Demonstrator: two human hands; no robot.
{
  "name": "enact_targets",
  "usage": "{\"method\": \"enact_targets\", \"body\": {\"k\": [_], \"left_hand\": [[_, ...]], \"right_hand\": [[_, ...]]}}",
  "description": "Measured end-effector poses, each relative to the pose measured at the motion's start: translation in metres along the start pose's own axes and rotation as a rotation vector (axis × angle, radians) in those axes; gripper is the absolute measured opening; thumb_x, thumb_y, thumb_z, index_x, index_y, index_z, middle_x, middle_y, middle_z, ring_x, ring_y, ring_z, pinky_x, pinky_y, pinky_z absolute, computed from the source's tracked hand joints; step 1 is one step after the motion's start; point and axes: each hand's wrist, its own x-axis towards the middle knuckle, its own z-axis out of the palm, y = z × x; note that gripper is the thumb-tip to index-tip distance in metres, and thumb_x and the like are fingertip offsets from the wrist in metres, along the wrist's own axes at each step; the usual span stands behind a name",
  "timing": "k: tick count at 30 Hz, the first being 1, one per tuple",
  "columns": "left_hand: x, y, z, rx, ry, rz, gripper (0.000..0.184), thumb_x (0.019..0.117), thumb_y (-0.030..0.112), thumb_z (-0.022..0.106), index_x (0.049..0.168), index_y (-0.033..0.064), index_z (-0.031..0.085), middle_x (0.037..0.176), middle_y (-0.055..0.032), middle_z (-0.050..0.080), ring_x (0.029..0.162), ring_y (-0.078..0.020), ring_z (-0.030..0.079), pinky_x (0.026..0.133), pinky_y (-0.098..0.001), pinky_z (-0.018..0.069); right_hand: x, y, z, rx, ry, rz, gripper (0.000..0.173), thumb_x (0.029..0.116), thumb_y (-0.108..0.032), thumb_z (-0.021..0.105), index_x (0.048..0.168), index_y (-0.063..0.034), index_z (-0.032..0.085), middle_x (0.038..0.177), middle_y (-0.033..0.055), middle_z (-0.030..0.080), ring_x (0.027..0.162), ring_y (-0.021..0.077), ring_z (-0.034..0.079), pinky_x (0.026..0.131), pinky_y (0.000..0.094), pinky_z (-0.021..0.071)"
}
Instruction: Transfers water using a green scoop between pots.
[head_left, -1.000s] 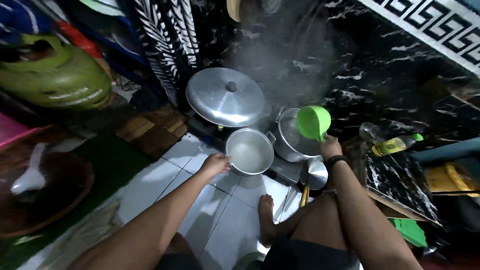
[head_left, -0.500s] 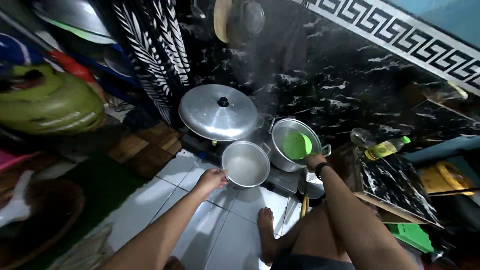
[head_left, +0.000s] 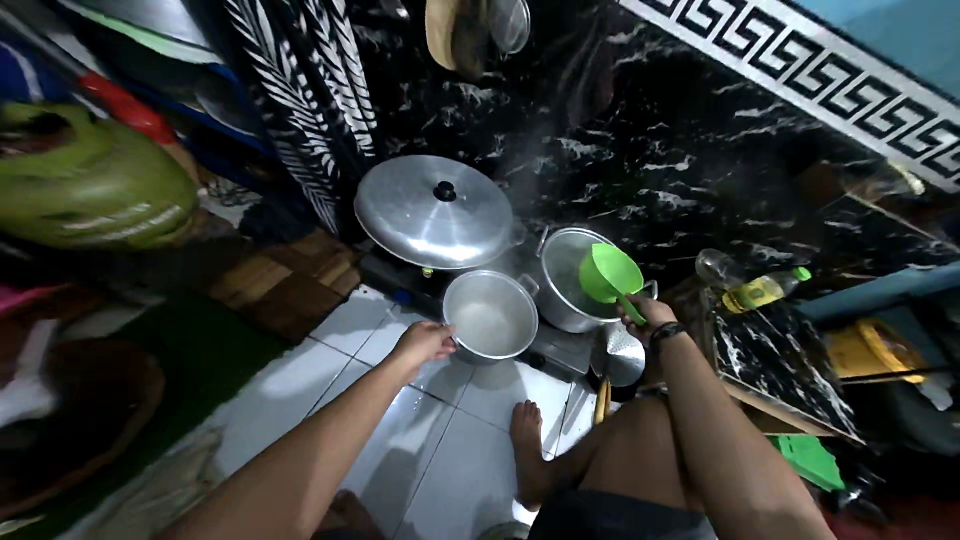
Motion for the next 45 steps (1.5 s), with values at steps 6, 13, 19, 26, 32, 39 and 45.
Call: {"method": "enact_targets", "body": {"k": [6, 13, 19, 26, 32, 39, 45], "left_hand": [[0.0, -0.004, 0.002, -0.051, -0.041, 0.0, 0.044, 0.1075, 0.031, 0.053, 0.136, -0.0035, 0.053, 0.11, -0.0168, 0.067, 0.092, -0.0182, 0.068, 0.085, -0.0328, 0.0555], [0.001, -0.013, 0.005, -0.036, -0.033, -0.016, 0.046, 0.1069, 0.032, 0.054, 0.137, -0.0036, 0.052, 0.114, -0.0195, 0.067, 0.096, -0.0216, 0.069, 0.088, -0.0351, 0.0557], [-0.004, -0.019, 0.005, -0.042, -0.036, -0.026, 0.046, 0.1081, 0.033, 0.051, 0.136, -0.0036, 0.051, 0.111, -0.0185, 0.067, 0.094, -0.02, 0.068, 0.087, -0.0336, 0.0553], [-0.002, -0.018, 0.004, -0.065, -0.039, -0.032, 0.047, 0.1092, 0.035, 0.048, 0.135, -0.0038, 0.052, 0.108, -0.0172, 0.068, 0.092, -0.019, 0.069, 0.085, -0.0331, 0.0559], [-0.003, -0.016, 0.003, -0.069, -0.042, -0.031, 0.047, 0.1099, 0.035, 0.047, 0.136, -0.004, 0.052, 0.109, -0.0178, 0.067, 0.092, -0.0194, 0.068, 0.085, -0.0333, 0.0559], [0.0, -0.016, -0.002, -0.054, -0.033, -0.039, 0.046, 0.1094, 0.035, 0.048, 0.135, -0.0031, 0.052, 0.108, -0.0168, 0.067, 0.09, -0.0186, 0.068, 0.084, -0.0327, 0.056], [0.0, -0.014, -0.002, -0.08, -0.042, -0.036, 0.045, 0.109, 0.033, 0.049, 0.135, -0.0027, 0.053, 0.105, -0.0151, 0.069, 0.088, -0.0176, 0.069, 0.083, -0.0326, 0.0568]], "right_hand": [[-0.008, -0.003, -0.013, -0.105, 0.022, -0.141, 0.03, 0.1063, -0.033, 0.053, 0.115, -0.0055, 0.06, 0.075, 0.0054, 0.063, 0.052, 0.0121, 0.055, 0.048, 0.0273, 0.0482], [-0.041, -0.007, -0.009, -0.174, -0.024, -0.236, 0.033, 0.1069, -0.036, 0.052, 0.115, -0.0067, 0.064, 0.075, 0.005, 0.066, 0.05, 0.0108, 0.055, 0.046, 0.0255, 0.0478], [-0.059, -0.005, 0.008, -0.207, -0.242, -0.259, 0.034, 0.1085, -0.034, 0.049, 0.122, -0.006, 0.064, 0.073, 0.0069, 0.065, 0.046, 0.0098, 0.053, 0.041, 0.0228, 0.0447], [-0.074, 0.006, 0.035, -0.486, -0.425, -0.287, 0.033, 0.1104, -0.027, 0.045, 0.125, -0.0038, 0.064, 0.076, 0.0057, 0.067, 0.049, 0.0091, 0.055, 0.044, 0.023, 0.0471], [-0.079, 0.017, 0.054, -0.68, -0.46, -0.256, 0.032, 0.1093, -0.024, 0.05, 0.129, -0.0025, 0.063, 0.076, 0.006, 0.068, 0.05, 0.0102, 0.057, 0.046, 0.0242, 0.0497], [-0.075, 0.025, 0.07, -0.874, -0.442, -0.253, 0.034, 0.1069, -0.026, 0.057, 0.134, -0.0063, 0.064, 0.082, 0.0076, 0.068, 0.054, 0.0117, 0.059, 0.05, 0.0271, 0.052], [-0.073, 0.024, 0.072, -0.921, -0.426, -0.273, 0.036, 0.1065, -0.026, 0.057, 0.138, -0.0105, 0.062, 0.087, 0.0091, 0.068, 0.058, 0.0129, 0.06, 0.054, 0.0294, 0.0528]]}}
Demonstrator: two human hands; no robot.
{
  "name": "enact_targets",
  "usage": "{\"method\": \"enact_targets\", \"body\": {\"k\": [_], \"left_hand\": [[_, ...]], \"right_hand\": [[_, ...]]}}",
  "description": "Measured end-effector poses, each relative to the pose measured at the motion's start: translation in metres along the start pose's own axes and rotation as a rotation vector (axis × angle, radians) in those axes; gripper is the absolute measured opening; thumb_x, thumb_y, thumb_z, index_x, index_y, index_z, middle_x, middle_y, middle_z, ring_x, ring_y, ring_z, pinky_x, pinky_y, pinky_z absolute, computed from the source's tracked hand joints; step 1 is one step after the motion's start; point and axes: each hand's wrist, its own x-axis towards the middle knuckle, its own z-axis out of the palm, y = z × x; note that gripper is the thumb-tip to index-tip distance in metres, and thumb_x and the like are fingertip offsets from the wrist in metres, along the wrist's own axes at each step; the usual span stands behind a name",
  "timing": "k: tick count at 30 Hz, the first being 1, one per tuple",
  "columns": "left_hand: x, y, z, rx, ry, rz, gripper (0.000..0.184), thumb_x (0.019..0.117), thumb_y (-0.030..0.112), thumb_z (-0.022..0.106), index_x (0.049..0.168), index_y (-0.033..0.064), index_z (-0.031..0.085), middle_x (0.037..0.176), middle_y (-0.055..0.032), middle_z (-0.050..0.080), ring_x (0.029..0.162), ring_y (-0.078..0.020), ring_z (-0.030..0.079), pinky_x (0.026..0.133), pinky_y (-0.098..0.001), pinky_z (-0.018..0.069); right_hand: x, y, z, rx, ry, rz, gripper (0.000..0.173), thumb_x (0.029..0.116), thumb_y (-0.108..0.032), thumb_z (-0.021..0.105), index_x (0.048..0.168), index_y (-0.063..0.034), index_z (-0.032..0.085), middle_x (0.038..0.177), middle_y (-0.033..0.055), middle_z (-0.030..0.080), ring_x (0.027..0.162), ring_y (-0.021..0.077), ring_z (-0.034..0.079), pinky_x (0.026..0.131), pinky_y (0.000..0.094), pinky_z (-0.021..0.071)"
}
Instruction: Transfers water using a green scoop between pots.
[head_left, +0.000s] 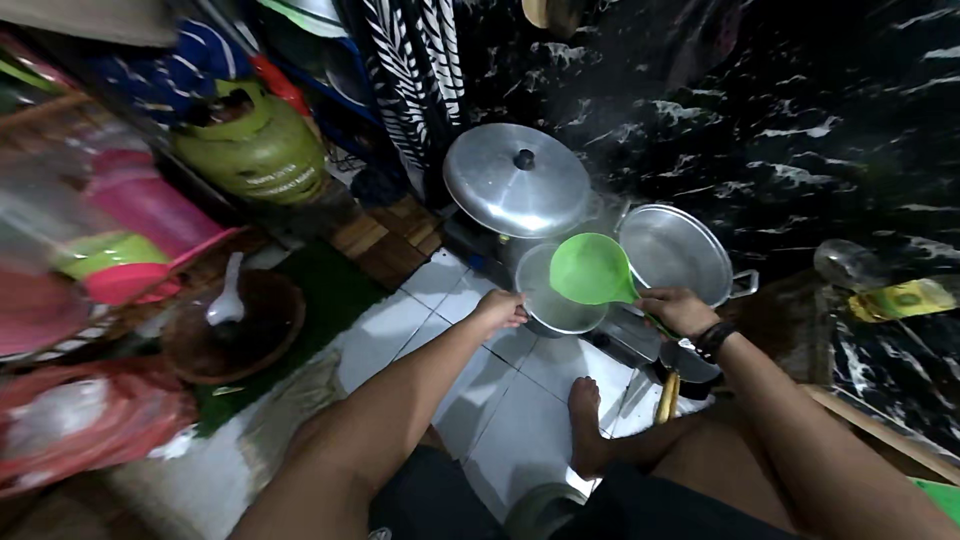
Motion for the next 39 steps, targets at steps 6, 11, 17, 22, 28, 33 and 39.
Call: {"method": "enact_targets", "body": {"k": [6, 11, 17, 22, 28, 33, 39], "left_hand": [[-0.001, 0.001, 0.001, 0.011, -0.012, 0.014, 0.047, 0.1094, 0.035, 0.048, 0.136, -0.0034, 0.053, 0.109, -0.0173, 0.068, 0.092, -0.019, 0.069, 0.085, -0.0328, 0.056], [-0.001, -0.001, 0.002, 0.019, 0.0, 0.013, 0.046, 0.1096, 0.034, 0.048, 0.135, -0.0036, 0.053, 0.108, -0.0174, 0.068, 0.091, -0.0191, 0.069, 0.084, -0.033, 0.0561], [0.0, -0.005, -0.002, 0.014, -0.011, -0.008, 0.045, 0.1092, 0.034, 0.049, 0.136, -0.0024, 0.052, 0.109, -0.017, 0.068, 0.091, -0.0191, 0.069, 0.083, -0.0329, 0.0568], [-0.001, -0.005, 0.0, 0.022, -0.006, -0.011, 0.046, 0.1092, 0.034, 0.049, 0.137, -0.0027, 0.052, 0.111, -0.0179, 0.067, 0.094, -0.0207, 0.069, 0.086, -0.0343, 0.0566], [0.004, -0.007, 0.0, 0.021, -0.006, -0.008, 0.045, 0.1093, 0.034, 0.048, 0.137, -0.0022, 0.052, 0.109, -0.0178, 0.068, 0.093, -0.0205, 0.07, 0.085, -0.0339, 0.0571], [0.003, -0.008, -0.001, 0.021, -0.003, -0.01, 0.045, 0.1098, 0.033, 0.047, 0.137, -0.0028, 0.051, 0.108, -0.0172, 0.068, 0.091, -0.02, 0.069, 0.084, -0.0336, 0.0572], [0.003, -0.007, 0.0, 0.015, -0.004, -0.014, 0.043, 0.1095, 0.032, 0.048, 0.134, -0.0027, 0.053, 0.107, -0.0166, 0.068, 0.092, -0.0197, 0.07, 0.085, -0.0335, 0.0574]], "right_hand": [[0.002, 0.004, 0.002, -0.041, 0.038, 0.011, 0.034, 0.1051, -0.028, 0.06, 0.135, -0.0117, 0.064, 0.089, 0.0115, 0.069, 0.062, 0.0161, 0.061, 0.059, 0.0343, 0.0545], [-0.004, -0.002, 0.003, -0.063, 0.06, 0.013, 0.035, 0.105, -0.027, 0.061, 0.137, -0.0126, 0.063, 0.09, 0.0122, 0.069, 0.063, 0.0169, 0.061, 0.061, 0.0351, 0.0545], [-0.004, 0.001, 0.0, -0.043, 0.108, -0.002, 0.036, 0.1028, -0.025, 0.064, 0.137, -0.0143, 0.064, 0.091, 0.0137, 0.07, 0.063, 0.0183, 0.061, 0.06, 0.0369, 0.0542], [-0.006, 0.001, -0.002, -0.062, 0.142, -0.039, 0.038, 0.1019, -0.025, 0.065, 0.139, -0.0146, 0.063, 0.095, 0.0164, 0.071, 0.068, 0.0226, 0.064, 0.066, 0.0429, 0.0561], [-0.008, 0.0, -0.003, -0.061, 0.19, -0.048, 0.038, 0.1016, -0.024, 0.067, 0.139, -0.016, 0.063, 0.095, 0.0158, 0.072, 0.069, 0.0233, 0.065, 0.066, 0.0434, 0.0556], [-0.007, 0.003, -0.006, -0.05, 0.229, -0.112, 0.038, 0.1013, -0.023, 0.067, 0.139, -0.0157, 0.064, 0.098, 0.0181, 0.071, 0.073, 0.0277, 0.067, 0.069, 0.0478, 0.0572], [-0.003, 0.006, -0.01, -0.048, 0.284, -0.157, 0.04, 0.099, -0.025, 0.069, 0.138, -0.0187, 0.064, 0.097, 0.0166, 0.072, 0.072, 0.0277, 0.067, 0.068, 0.0501, 0.0568]]}}
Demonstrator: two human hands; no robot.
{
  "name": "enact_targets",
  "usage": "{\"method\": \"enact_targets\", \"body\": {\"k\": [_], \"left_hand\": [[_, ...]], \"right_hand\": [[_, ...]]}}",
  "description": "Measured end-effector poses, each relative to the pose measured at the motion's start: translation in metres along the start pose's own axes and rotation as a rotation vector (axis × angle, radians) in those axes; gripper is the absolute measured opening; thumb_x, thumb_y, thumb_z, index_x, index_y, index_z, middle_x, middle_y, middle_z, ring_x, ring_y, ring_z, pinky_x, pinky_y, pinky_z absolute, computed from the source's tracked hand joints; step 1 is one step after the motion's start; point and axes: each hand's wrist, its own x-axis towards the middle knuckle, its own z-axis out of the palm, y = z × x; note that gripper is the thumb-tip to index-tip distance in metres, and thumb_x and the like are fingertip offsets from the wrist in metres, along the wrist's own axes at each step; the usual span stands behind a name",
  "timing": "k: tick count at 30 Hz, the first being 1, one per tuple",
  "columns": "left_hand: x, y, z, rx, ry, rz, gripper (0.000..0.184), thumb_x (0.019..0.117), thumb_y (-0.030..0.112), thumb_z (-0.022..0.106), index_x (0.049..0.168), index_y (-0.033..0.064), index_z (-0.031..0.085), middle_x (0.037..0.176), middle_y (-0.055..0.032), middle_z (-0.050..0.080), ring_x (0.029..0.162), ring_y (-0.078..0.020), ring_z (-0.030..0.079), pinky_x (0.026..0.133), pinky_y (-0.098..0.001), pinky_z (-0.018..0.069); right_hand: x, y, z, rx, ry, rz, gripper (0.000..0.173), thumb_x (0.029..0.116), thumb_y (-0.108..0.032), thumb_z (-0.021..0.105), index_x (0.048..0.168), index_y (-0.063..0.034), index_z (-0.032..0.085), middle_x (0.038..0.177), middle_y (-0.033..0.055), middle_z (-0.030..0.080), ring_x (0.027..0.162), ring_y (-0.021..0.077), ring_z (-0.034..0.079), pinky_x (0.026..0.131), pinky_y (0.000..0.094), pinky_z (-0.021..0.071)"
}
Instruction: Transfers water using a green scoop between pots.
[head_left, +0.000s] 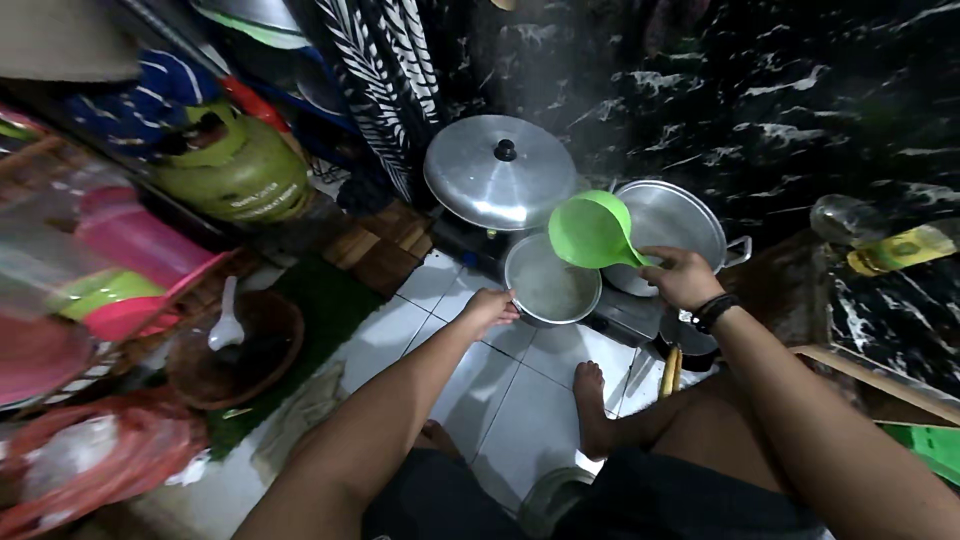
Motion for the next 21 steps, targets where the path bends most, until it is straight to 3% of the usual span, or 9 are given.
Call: {"method": "enact_targets", "body": {"k": [13, 21], "left_hand": [[-0.0011, -0.0001, 0.0002, 0.02, 0.002, 0.006, 0.044, 0.1103, 0.032, 0.046, 0.135, -0.0035, 0.053, 0.108, -0.017, 0.068, 0.093, -0.0204, 0.07, 0.086, -0.0347, 0.0574], [-0.0006, 0.0004, -0.0002, 0.008, 0.009, -0.004, 0.043, 0.11, 0.032, 0.047, 0.134, -0.0033, 0.053, 0.105, -0.0161, 0.068, 0.09, -0.0194, 0.07, 0.083, -0.0334, 0.058]], "right_hand": [[0.0007, 0.0044, -0.0029, 0.036, 0.071, -0.104, 0.039, 0.0973, -0.027, 0.071, 0.136, -0.0205, 0.067, 0.087, 0.0138, 0.071, 0.062, 0.0248, 0.063, 0.061, 0.0493, 0.0552], [-0.0035, -0.0005, -0.0074, 0.08, 0.113, -0.167, 0.041, 0.0966, -0.023, 0.072, 0.137, -0.0201, 0.066, 0.088, 0.0143, 0.07, 0.063, 0.0244, 0.063, 0.061, 0.048, 0.0564]]}}
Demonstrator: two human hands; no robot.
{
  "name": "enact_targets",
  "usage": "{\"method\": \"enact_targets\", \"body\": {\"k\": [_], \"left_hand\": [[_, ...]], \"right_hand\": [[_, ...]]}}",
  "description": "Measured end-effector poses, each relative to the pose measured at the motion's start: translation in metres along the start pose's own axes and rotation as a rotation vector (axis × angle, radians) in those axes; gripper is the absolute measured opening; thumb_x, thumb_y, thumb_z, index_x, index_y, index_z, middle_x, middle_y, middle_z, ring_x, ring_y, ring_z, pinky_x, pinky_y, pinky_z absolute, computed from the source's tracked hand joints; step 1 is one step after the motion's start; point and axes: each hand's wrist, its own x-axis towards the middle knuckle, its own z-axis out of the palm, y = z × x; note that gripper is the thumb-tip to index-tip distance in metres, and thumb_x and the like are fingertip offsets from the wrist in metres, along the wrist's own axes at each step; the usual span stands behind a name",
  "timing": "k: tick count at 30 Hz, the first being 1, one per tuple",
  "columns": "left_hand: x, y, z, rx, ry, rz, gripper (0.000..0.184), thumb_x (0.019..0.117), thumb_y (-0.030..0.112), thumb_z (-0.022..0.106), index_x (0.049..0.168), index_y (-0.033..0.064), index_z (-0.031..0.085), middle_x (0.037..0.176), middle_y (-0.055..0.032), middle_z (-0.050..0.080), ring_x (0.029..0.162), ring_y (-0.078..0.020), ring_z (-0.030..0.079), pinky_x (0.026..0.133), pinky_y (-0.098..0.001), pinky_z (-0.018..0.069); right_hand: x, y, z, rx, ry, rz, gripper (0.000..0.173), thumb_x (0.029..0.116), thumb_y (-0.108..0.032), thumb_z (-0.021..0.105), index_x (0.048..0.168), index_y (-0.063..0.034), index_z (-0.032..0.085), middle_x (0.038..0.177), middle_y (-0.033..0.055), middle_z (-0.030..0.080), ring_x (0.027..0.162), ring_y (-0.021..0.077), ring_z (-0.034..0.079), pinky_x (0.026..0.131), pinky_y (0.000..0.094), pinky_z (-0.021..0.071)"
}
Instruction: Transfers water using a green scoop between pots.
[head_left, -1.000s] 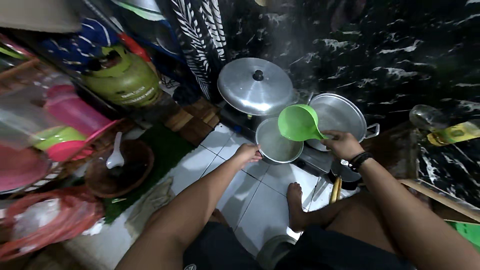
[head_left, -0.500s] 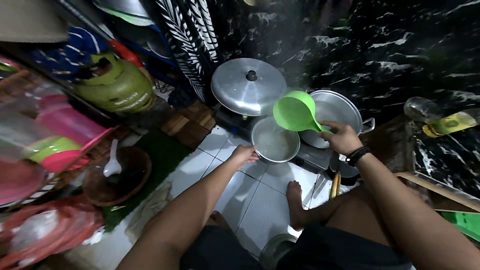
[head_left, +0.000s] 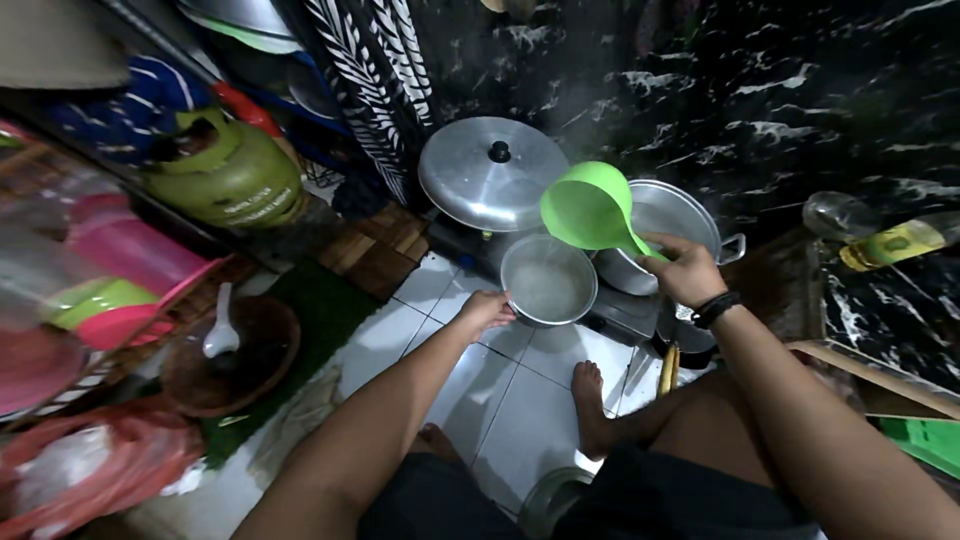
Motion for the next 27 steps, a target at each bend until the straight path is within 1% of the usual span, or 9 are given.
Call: {"method": "enact_targets", "body": {"k": [4, 10, 13, 15, 18, 20, 22, 24, 27], "left_hand": [[0.001, 0.0, 0.0, -0.006, 0.001, -0.002, 0.043, 0.1101, 0.032, 0.047, 0.135, -0.0028, 0.051, 0.105, -0.0159, 0.068, 0.089, -0.0193, 0.07, 0.083, -0.0334, 0.0583], [0.0, 0.0, 0.0, -0.004, -0.001, -0.001, 0.043, 0.1101, 0.031, 0.047, 0.134, -0.0034, 0.052, 0.104, -0.0156, 0.068, 0.089, -0.0189, 0.07, 0.083, -0.033, 0.058], [0.0, 0.0, 0.0, -0.007, -0.004, -0.001, 0.043, 0.1103, 0.031, 0.046, 0.134, -0.0038, 0.052, 0.104, -0.0157, 0.068, 0.089, -0.0188, 0.07, 0.083, -0.033, 0.058], [0.001, 0.0, 0.0, -0.008, -0.003, -0.006, 0.043, 0.1102, 0.032, 0.047, 0.134, -0.0037, 0.052, 0.104, -0.0157, 0.068, 0.089, -0.0188, 0.07, 0.082, -0.033, 0.0579], [0.002, -0.001, -0.001, -0.004, 0.008, -0.014, 0.044, 0.1097, 0.032, 0.048, 0.136, -0.0035, 0.05, 0.104, -0.0161, 0.068, 0.089, -0.0191, 0.07, 0.083, -0.0331, 0.0581], [0.001, -0.001, -0.001, -0.004, 0.014, -0.012, 0.046, 0.1094, 0.033, 0.048, 0.138, -0.0042, 0.049, 0.105, -0.0174, 0.069, 0.09, -0.0202, 0.071, 0.084, -0.0338, 0.0582], [0.0, -0.001, 0.0, 0.0, 0.014, -0.013, 0.046, 0.1095, 0.033, 0.048, 0.137, -0.0043, 0.049, 0.106, -0.0177, 0.069, 0.091, -0.0203, 0.071, 0.084, -0.034, 0.0582], [0.0, -0.001, 0.0, -0.006, 0.015, -0.012, 0.046, 0.1095, 0.033, 0.048, 0.136, -0.0043, 0.05, 0.105, -0.0176, 0.069, 0.09, -0.0204, 0.071, 0.084, -0.034, 0.0584], [0.0, -0.001, -0.001, -0.001, 0.009, -0.009, 0.045, 0.1097, 0.033, 0.048, 0.136, -0.0045, 0.051, 0.105, -0.0172, 0.069, 0.09, -0.0199, 0.071, 0.084, -0.0337, 0.0584]], "right_hand": [[-0.001, -0.001, -0.002, 0.052, 0.03, -0.014, 0.041, 0.0971, -0.021, 0.072, 0.138, -0.0196, 0.066, 0.093, 0.0132, 0.072, 0.062, 0.0224, 0.064, 0.059, 0.0453, 0.0559], [-0.002, -0.002, -0.004, 0.101, 0.046, -0.038, 0.042, 0.097, -0.018, 0.072, 0.138, -0.0179, 0.065, 0.086, 0.0123, 0.071, 0.057, 0.0189, 0.06, 0.054, 0.0398, 0.0539], [-0.001, -0.002, -0.003, 0.219, -0.01, 0.058, 0.039, 0.1003, -0.02, 0.067, 0.139, -0.0175, 0.064, 0.082, 0.009, 0.07, 0.053, 0.0145, 0.057, 0.049, 0.0331, 0.0508], [0.0, 0.0, -0.004, 0.347, -0.069, 0.126, 0.036, 0.103, -0.019, 0.062, 0.139, -0.0158, 0.063, 0.083, 0.0078, 0.068, 0.052, 0.0128, 0.056, 0.047, 0.0291, 0.0502], [0.004, 0.006, -0.009, 0.517, -0.113, 0.231, 0.035, 0.106, -0.023, 0.054, 0.14, -0.0145, 0.06, 0.085, 0.0062, 0.066, 0.053, 0.0113, 0.055, 0.046, 0.0263, 0.0489], [0.009, 0.014, -0.014, 0.621, -0.088, 0.278, 0.036, 0.1064, -0.027, 0.051, 0.14, -0.0141, 0.058, 0.085, 0.0034, 0.064, 0.054, 0.0093, 0.054, 0.046, 0.0248, 0.0475], [0.016, 0.028, -0.02, 0.667, -0.014, 0.309, 0.036, 0.1054, -0.03, 0.052, 0.137, -0.0154, 0.057, 0.084, 0.002, 0.064, 0.054, 0.0083, 0.054, 0.047, 0.0241, 0.0476], [0.022, 0.043, -0.027, 0.608, 0.084, 0.348, 0.036, 0.1039, -0.034, 0.054, 0.136, -0.0181, 0.059, 0.089, 0.0017, 0.065, 0.057, 0.0089, 0.055, 0.05, 0.026, 0.0473], [0.026, 0.059, -0.038, 0.424, 0.189, 0.415, 0.04, 0.1045, -0.036, 0.054, 0.14, -0.018, 0.059, 0.096, 0.006, 0.067, 0.064, 0.0135, 0.058, 0.057, 0.0333, 0.0512]]}}
